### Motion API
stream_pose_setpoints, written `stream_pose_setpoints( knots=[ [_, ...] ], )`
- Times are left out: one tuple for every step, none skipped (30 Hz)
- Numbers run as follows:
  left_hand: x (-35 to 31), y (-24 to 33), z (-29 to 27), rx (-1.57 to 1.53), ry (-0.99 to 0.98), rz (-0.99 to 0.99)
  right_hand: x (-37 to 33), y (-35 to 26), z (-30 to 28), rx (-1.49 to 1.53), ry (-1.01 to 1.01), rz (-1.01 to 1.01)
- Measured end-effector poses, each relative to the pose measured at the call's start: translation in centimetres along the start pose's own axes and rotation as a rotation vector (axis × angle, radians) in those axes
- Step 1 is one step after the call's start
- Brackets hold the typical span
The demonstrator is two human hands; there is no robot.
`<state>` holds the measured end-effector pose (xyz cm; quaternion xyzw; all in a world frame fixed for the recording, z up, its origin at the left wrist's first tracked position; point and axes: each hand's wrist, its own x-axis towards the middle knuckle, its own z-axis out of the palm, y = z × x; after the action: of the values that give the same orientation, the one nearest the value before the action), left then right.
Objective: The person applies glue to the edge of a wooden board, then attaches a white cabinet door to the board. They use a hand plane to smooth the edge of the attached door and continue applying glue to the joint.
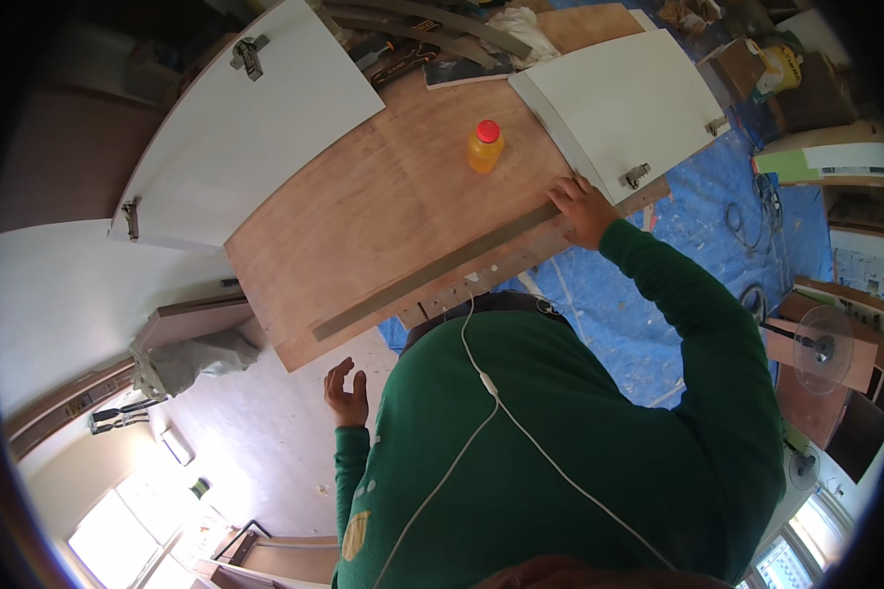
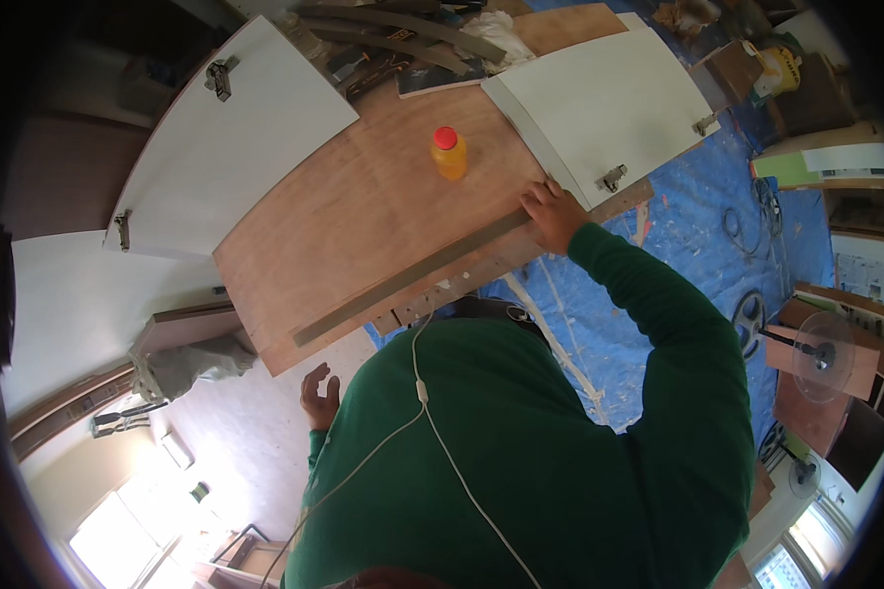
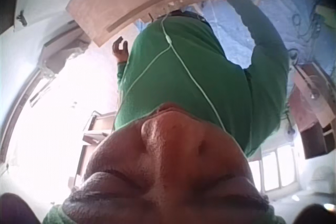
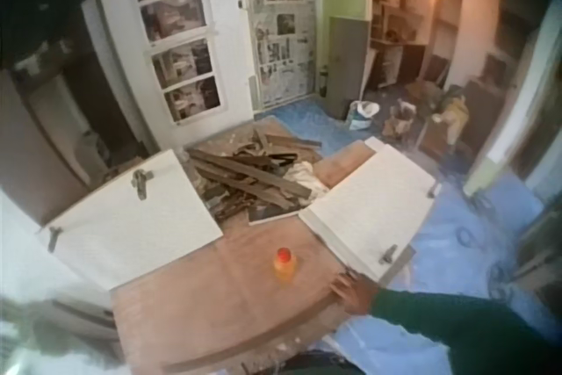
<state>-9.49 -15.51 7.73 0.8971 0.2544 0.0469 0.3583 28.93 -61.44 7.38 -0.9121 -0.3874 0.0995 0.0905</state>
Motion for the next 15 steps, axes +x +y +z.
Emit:
stream_pose_setpoints(
  knots=[
    [0.7,0.2,-0.2,0.004,0.003,0.015,-0.3,0.1,0.6,-0.027,0.033,0.005],
    [1.2,0.4,-0.3,-0.005,0.008,0.024,-0.6,0.3,1.2,-0.055,0.065,0.009],
    [1.7,0.6,-0.4,-0.014,0.014,0.032,-0.8,0.5,1.8,-0.082,0.097,0.012],
    [2.3,0.9,-0.6,-0.023,0.021,0.044,-0.6,0.6,1.9,-0.075,0.097,0.022],
    [2.7,1.5,-0.8,-0.044,0.023,0.014,-0.5,0.6,2.0,-0.067,0.098,0.031],
    [2.6,1.5,-0.8,-0.022,0.015,0.025,-0.3,0.6,2.1,-0.06,0.098,0.038],
    [2.8,1.3,-0.8,-0.002,0.017,0.043,0.2,1.0,2.4,-0.06,0.105,0.027],
    [2.9,1.1,-0.9,0.019,0.02,0.06,0.3,1.2,2.7,-0.061,0.111,0.015],
    [2.9,1.2,-0.8,0.015,0.018,0.059,0.3,1.3,2.7,-0.062,0.117,0.006],
    [3.0,1.2,-0.6,0.015,0.017,0.064,0.2,1.6,2.5,-0.059,0.08,-0.017],
    [2.7,1.1,-0.4,0.018,0.024,0.066,0.3,1.8,1.9,-0.057,0.043,-0.051],
    [2.2,0.9,-0.4,0.02,0.031,0.069,0.4,1.9,1.4,-0.056,0.005,-0.085],
    [2.1,0.9,-0.3,0.034,0.029,0.069,0.3,2.0,1.1,-0.052,0.001,-0.094],
    [1.9,0.6,-0.1,0.048,0.03,0.076,0.0,2.0,0.9,-0.047,-0.005,-0.1],
    [1.8,0.4,0.0,0.041,0.029,0.067,-0.1,2.0,0.7,-0.043,-0.012,-0.105]
  ],
)
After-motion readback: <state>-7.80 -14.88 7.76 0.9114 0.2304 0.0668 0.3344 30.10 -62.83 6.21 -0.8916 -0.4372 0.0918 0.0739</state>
